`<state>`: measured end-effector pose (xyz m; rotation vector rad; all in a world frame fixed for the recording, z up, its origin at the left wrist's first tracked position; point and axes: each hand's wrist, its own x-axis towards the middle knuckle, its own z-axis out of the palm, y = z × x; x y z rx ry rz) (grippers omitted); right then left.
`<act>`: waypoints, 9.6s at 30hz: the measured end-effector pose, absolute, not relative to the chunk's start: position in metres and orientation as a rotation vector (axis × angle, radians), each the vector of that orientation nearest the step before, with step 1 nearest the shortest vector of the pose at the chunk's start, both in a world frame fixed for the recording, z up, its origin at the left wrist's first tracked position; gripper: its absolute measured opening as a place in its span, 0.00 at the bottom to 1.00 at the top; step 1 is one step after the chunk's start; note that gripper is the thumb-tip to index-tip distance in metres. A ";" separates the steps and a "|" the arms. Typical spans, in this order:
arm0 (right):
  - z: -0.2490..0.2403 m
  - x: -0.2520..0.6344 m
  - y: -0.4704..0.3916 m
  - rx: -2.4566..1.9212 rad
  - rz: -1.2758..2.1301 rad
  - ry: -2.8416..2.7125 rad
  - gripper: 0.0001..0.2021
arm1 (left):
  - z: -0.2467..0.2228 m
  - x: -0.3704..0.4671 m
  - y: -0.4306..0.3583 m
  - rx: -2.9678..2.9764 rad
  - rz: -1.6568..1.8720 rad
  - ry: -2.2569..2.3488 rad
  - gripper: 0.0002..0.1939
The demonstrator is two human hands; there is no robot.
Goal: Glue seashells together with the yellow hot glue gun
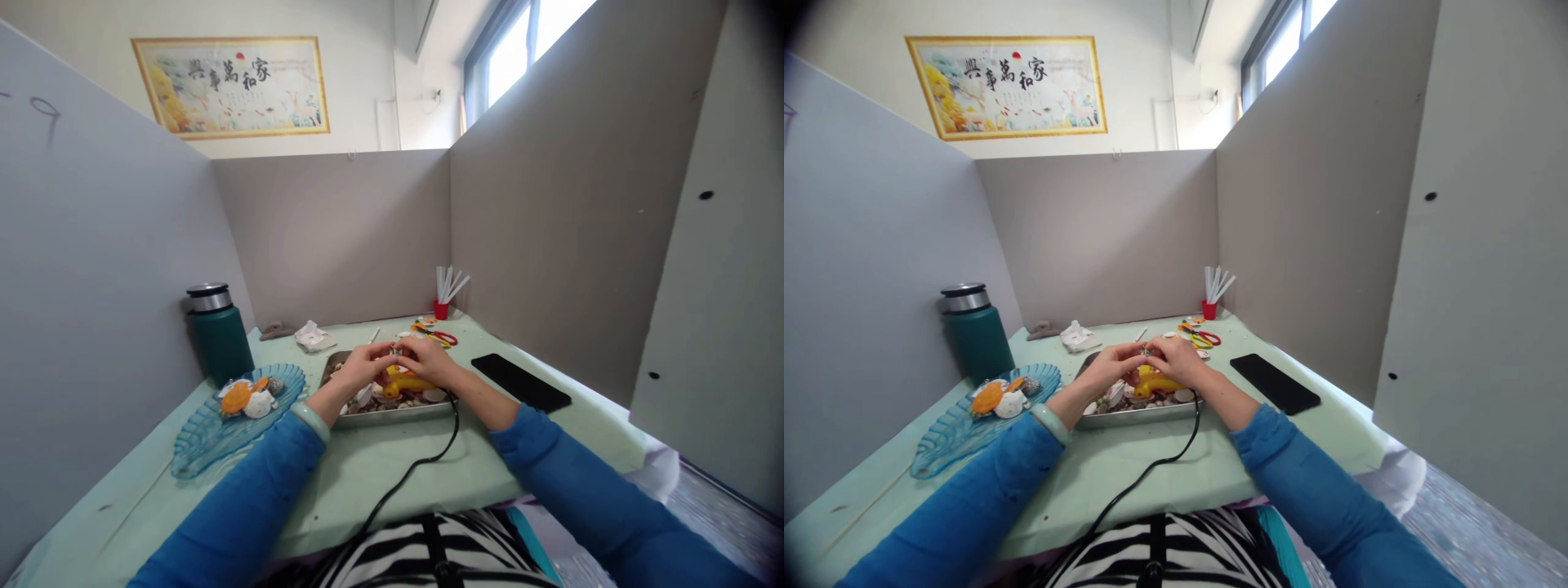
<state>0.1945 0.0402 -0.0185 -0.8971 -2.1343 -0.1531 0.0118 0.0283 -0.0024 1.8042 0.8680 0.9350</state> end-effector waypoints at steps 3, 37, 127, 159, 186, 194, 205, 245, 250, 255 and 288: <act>-0.019 0.195 0.041 -0.911 -0.158 -2.150 0.09 | -0.002 0.011 0.028 1.805 0.946 0.877 0.23; -0.023 0.197 0.047 -0.851 -0.260 -2.280 0.08 | -0.008 0.009 0.036 1.914 0.907 0.937 0.26; -0.020 0.196 0.038 -0.894 -0.236 -2.220 0.08 | -0.004 0.011 0.032 2.072 0.848 0.924 0.24; -0.020 0.195 0.041 -0.896 -0.279 -2.182 0.08 | -0.009 0.011 0.035 1.984 0.918 0.912 0.25; -0.016 0.195 0.037 -0.905 -0.289 -2.189 0.09 | -0.007 0.014 0.032 2.013 1.010 0.949 0.22; -0.015 0.195 0.036 -0.900 -0.263 -2.199 0.10 | -0.010 0.013 0.035 2.035 1.000 0.945 0.20; -0.019 0.196 0.041 -0.878 -0.264 -2.211 0.11 | -0.011 0.013 0.035 2.010 0.988 0.926 0.19; -0.016 0.195 0.038 -0.919 -0.190 -2.123 0.10 | 0.002 0.015 0.025 1.723 1.077 0.981 0.26; -0.017 0.195 0.040 -0.943 -0.182 -2.145 0.10 | 0.003 0.017 0.026 1.739 1.122 0.994 0.28; -0.019 0.195 0.044 -0.920 -0.221 -2.229 0.09 | 0.001 0.016 0.027 1.767 1.128 1.041 0.28; -0.020 0.193 0.042 -0.951 -0.630 -2.222 0.15 | 0.005 0.010 0.024 1.745 1.022 0.964 0.25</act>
